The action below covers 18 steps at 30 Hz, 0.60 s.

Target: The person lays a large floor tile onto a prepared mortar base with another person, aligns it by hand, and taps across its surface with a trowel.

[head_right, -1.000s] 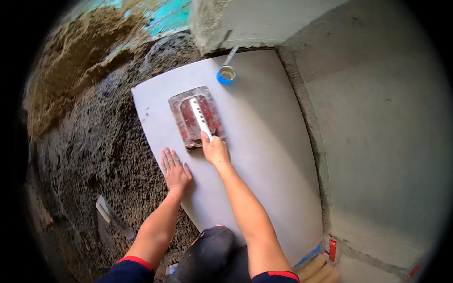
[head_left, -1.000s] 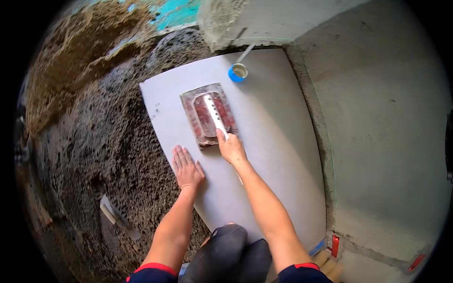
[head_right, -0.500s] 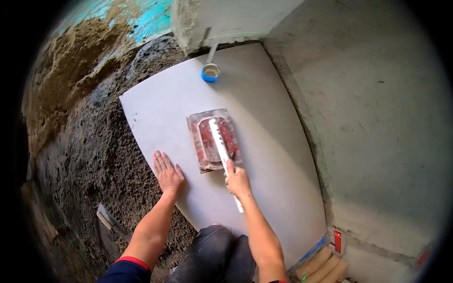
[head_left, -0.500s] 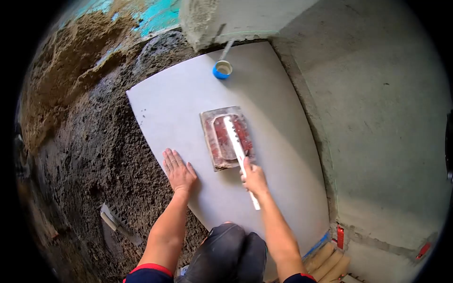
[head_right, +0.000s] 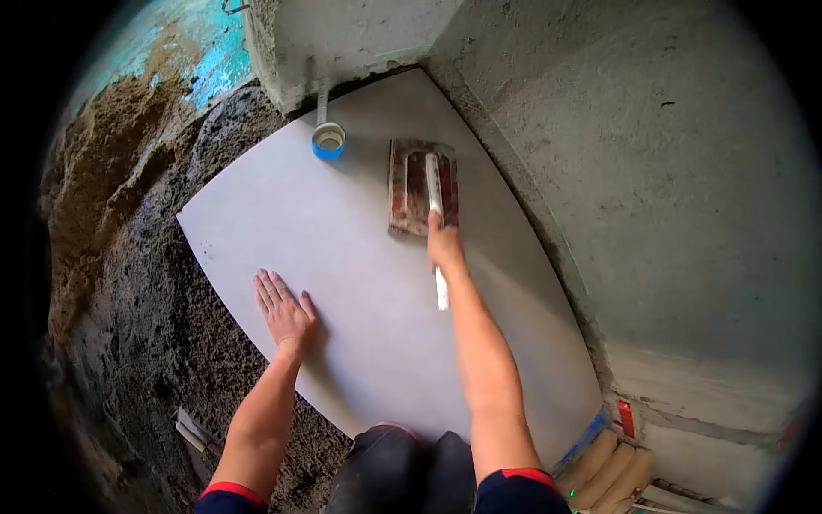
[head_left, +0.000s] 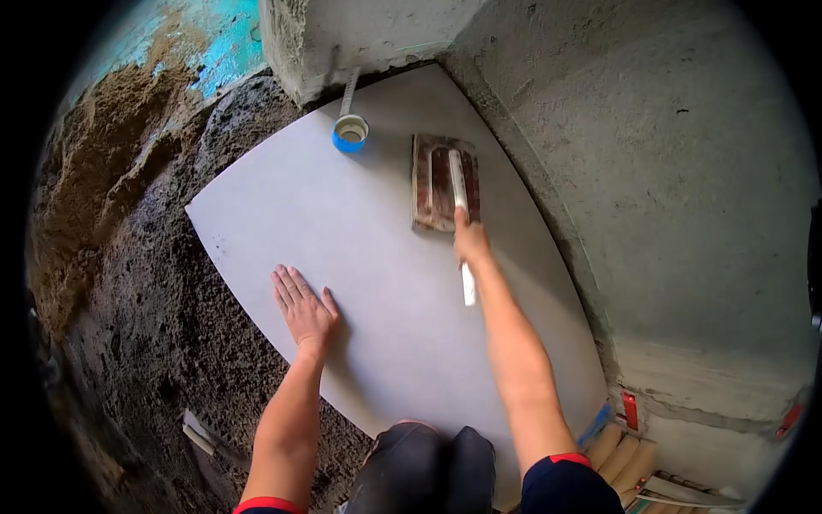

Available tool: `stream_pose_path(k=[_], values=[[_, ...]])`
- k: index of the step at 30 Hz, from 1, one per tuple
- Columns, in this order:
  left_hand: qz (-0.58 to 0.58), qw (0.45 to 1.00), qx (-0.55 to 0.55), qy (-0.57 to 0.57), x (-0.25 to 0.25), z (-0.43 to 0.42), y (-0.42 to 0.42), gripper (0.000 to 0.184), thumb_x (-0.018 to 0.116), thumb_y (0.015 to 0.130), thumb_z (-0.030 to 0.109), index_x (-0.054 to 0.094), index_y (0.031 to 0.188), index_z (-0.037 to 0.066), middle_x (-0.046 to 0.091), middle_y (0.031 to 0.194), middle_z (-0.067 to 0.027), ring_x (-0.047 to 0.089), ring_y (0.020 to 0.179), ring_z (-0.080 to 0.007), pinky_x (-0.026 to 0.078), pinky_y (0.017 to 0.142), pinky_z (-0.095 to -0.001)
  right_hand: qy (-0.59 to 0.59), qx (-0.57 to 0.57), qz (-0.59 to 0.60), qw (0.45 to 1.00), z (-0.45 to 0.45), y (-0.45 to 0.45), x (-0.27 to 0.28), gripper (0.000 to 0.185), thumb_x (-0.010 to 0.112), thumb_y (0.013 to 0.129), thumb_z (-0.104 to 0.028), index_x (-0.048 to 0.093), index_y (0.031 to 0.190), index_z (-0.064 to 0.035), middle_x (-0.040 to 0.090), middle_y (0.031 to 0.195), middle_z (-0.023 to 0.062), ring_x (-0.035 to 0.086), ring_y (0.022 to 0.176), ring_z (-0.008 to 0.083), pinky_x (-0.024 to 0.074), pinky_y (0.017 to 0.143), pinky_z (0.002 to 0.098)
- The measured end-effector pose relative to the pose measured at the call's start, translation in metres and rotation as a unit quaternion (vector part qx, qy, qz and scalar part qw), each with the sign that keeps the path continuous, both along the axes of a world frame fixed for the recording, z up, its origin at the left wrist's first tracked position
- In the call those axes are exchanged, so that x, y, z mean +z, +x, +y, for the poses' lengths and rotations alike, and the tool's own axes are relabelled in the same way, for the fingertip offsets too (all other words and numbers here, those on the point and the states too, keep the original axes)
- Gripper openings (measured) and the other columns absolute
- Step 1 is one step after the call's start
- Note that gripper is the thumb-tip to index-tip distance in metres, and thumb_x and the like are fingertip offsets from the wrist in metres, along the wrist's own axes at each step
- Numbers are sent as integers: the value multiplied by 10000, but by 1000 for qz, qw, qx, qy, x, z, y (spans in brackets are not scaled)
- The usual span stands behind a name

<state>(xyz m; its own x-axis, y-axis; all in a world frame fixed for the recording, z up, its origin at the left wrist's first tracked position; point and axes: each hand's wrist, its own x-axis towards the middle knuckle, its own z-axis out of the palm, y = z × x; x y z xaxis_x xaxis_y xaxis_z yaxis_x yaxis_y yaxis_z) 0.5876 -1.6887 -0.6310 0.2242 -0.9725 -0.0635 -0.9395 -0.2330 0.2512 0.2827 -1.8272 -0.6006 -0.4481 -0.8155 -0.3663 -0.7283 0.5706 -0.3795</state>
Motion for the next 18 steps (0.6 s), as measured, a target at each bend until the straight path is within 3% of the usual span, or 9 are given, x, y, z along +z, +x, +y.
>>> stream_pose_path(k=[3, 4, 7, 11, 12, 13, 15, 17, 18], values=[[-9, 1000, 3, 15, 1, -1, -1, 736, 407, 903, 333, 181, 1410, -150, 112, 1518, -289, 43, 1435, -389, 42, 1165, -458, 63, -149, -330, 930, -52, 3, 98, 572, 408, 956, -540, 556, 880, 8, 495, 579, 48, 444, 428, 139, 395, 416, 310], [-11, 1000, 4, 10, 0, -5, -1, 736, 407, 903, 333, 181, 1410, -150, 112, 1518, -289, 43, 1435, -389, 42, 1165, -458, 39, -112, -311, 943, -53, 8, 129, 562, 428, 925, -606, 477, 902, -47, 436, 579, 4, 363, 405, 76, 327, 369, 252], [-8, 1000, 7, 12, -5, 1, -2, 739, 406, 903, 336, 176, 1414, -145, 109, 1521, -285, 38, 1436, -387, 40, 1165, -457, -124, -68, -245, 959, -38, 9, 190, 587, 408, 907, -655, 461, 735, -97, 408, 531, -29, 376, 390, 66, 314, 352, 252], [-12, 1000, 8, 15, -8, 0, -1, 740, 404, 903, 337, 172, 1417, -142, 104, 1523, -281, 30, 1438, -386, 37, 1166, -455, -326, -13, -123, 937, -20, 10, 131, 633, 380, 930, -627, 423, 568, -110, 373, 462, -19, 427, 384, 100, 313, 364, 271], [-8, 1000, 12, 15, -7, 0, -1, 740, 403, 903, 336, 170, 1418, -141, 102, 1524, -281, 28, 1438, -386, 35, 1166, -454, -299, -32, -58, 952, -19, 4, 84, 629, 382, 939, -607, 425, 578, -94, 424, 489, 8, 462, 396, 131, 328, 378, 300], [-8, 1000, 11, 15, -6, 1, 0, 740, 403, 903, 336, 170, 1418, -141, 102, 1524, -281, 28, 1438, -386, 35, 1166, -454, -148, -28, -45, 988, -17, 6, 61, 725, 367, 940, -587, 598, 787, 83, 618, 711, 247, 620, 710, 393, 477, 662, 452], [-6, 1000, 8, 12, -6, 0, 0, 743, 407, 903, 335, 165, 1419, -142, 94, 1525, -283, 25, 1438, -387, 40, 1166, -451, -174, 4, 113, 978, -20, 0, -11, 769, 356, 929, -616, 582, 745, 95, 616, 658, 207, 624, 626, 368, 495, 606, 439], [-3, 1000, 5, 14, -6, 1, 1, 745, 408, 904, 337, 162, 1420, -141, 94, 1525, -283, 25, 1438, -385, 39, 1167, -450, 42, -144, -213, 965, -12, 24, 36, 655, 401, 915, -630, 501, 680, -27, 491, 523, 87, 482, 384, 215, 404, 387, 384], [-1, 1000, 6, 13, -7, 1, 1, 748, 409, 905, 339, 159, 1421, -141, 93, 1525, -283, 25, 1439, -382, 38, 1168, -448, 44, -137, -212, 967, 0, 26, 36, 655, 401, 915, -630, 501, 680, -27, 491, 523, 87, 482, 384, 215, 404, 387, 384]])
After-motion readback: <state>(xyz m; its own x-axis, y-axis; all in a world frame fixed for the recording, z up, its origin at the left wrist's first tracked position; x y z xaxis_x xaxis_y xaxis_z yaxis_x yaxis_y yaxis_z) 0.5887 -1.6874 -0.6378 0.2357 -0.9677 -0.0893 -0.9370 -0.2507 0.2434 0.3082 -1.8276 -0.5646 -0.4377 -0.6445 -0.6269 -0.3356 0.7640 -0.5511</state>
